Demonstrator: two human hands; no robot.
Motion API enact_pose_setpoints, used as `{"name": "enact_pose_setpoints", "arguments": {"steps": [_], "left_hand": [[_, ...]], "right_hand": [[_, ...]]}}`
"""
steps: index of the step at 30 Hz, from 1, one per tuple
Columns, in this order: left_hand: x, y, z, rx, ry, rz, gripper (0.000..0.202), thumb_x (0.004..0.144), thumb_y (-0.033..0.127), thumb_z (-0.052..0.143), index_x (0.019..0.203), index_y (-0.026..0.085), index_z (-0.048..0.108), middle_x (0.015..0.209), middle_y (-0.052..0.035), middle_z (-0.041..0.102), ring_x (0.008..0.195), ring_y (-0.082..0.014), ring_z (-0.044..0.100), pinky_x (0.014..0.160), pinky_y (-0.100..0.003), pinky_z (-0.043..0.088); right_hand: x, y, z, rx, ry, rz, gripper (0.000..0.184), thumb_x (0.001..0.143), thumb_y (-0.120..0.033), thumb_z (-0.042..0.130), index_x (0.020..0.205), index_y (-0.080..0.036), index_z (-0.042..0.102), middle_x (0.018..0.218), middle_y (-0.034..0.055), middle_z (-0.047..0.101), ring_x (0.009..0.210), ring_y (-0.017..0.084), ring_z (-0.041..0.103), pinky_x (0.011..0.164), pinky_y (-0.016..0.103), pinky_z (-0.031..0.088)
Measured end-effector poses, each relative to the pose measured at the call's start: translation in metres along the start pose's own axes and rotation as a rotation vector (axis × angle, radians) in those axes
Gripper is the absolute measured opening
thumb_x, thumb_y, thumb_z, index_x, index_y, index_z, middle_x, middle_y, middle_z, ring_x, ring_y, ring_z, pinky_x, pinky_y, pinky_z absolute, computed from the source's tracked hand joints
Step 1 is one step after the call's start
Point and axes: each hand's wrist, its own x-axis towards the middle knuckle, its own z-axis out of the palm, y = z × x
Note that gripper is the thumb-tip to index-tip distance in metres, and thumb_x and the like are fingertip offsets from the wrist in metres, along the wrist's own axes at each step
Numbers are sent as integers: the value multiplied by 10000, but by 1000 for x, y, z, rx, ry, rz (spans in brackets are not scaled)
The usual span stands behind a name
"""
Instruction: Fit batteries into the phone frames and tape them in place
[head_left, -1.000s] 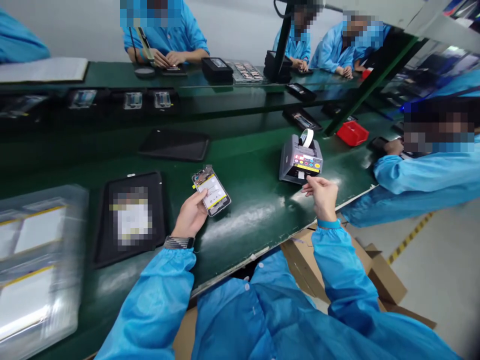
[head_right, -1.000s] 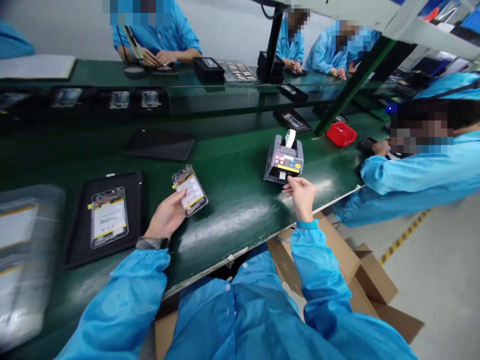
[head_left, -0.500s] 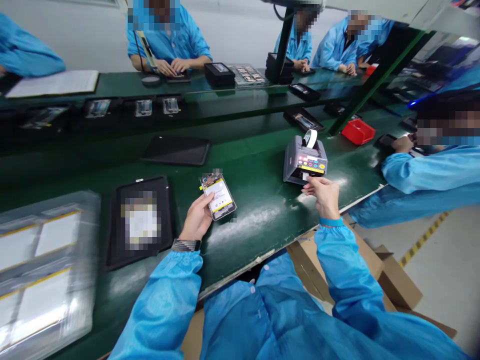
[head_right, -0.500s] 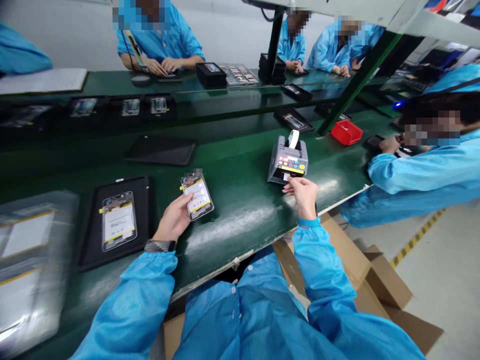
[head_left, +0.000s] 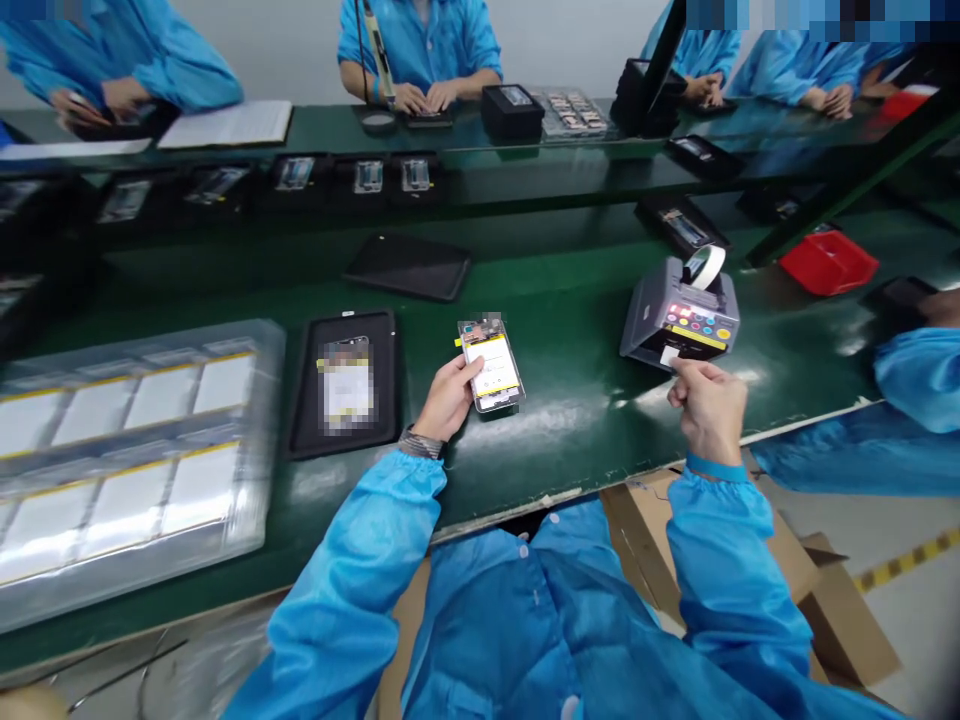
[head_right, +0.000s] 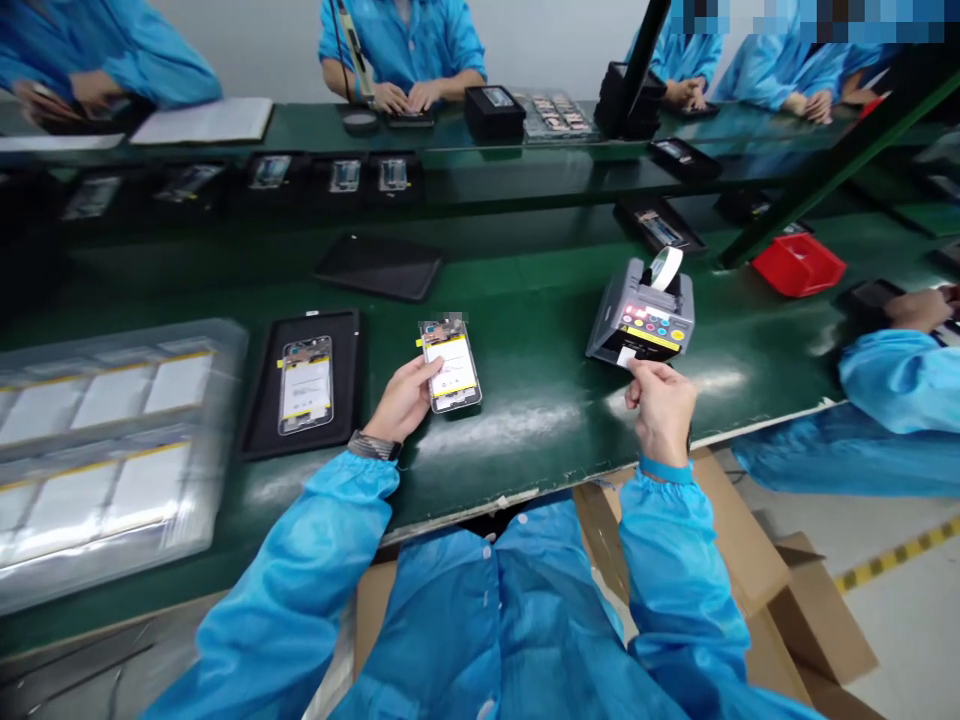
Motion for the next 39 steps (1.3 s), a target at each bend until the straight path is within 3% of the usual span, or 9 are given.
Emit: {"name": "enact_pose_setpoints", "arguments": {"steps": [3, 8, 13, 25, 39], "left_hand": [[0, -2, 0, 25, -21, 30, 357, 804, 210, 828, 1131, 114, 722, 1129, -140, 781, 1124, -279, 730, 1029, -418, 578], [0, -5, -1, 97, -37, 57, 408, 805, 270, 842, 1168, 145, 706, 1140, -121, 781, 1136, -277, 723, 999, -408, 586], [0, -7, -2, 115, -48, 67, 414, 813, 284, 830, 1179, 146, 695, 1121, -121, 786, 1121, -284, 726, 975, -412, 591], [1, -8, -3, 114, -48, 77, 411, 810, 297, 841, 1163, 144, 696, 1118, -123, 783, 1089, -307, 737, 983, -444, 582], [1, -8, -3, 151, -38, 70, 422, 815, 323, 840, 1168, 148, 689, 1103, -124, 786, 1059, -294, 744, 954, -434, 594]], "right_hand": [[-27, 3, 17, -51, -125, 50, 219, 628, -321, 818, 726, -155, 714, 414, -54, 458, 343, 70, 359, 328, 202, 250], [-82, 17, 73, -106, -454, 176, 359, 654, -475, 847, 728, -165, 683, 427, -45, 490, 354, 67, 348, 344, 204, 226], [-105, 30, 112, -112, -617, 170, 406, 671, -541, 831, 720, -173, 666, 441, -44, 501, 379, 74, 358, 370, 219, 233], [-106, 36, 117, -172, -659, 87, 353, 723, -517, 783, 737, -187, 659, 465, -52, 488, 407, 88, 355, 423, 246, 244], [-106, 45, 119, -243, -613, -1, 307, 759, -481, 742, 730, -185, 664, 468, -57, 454, 443, 94, 330, 468, 255, 229]]}}
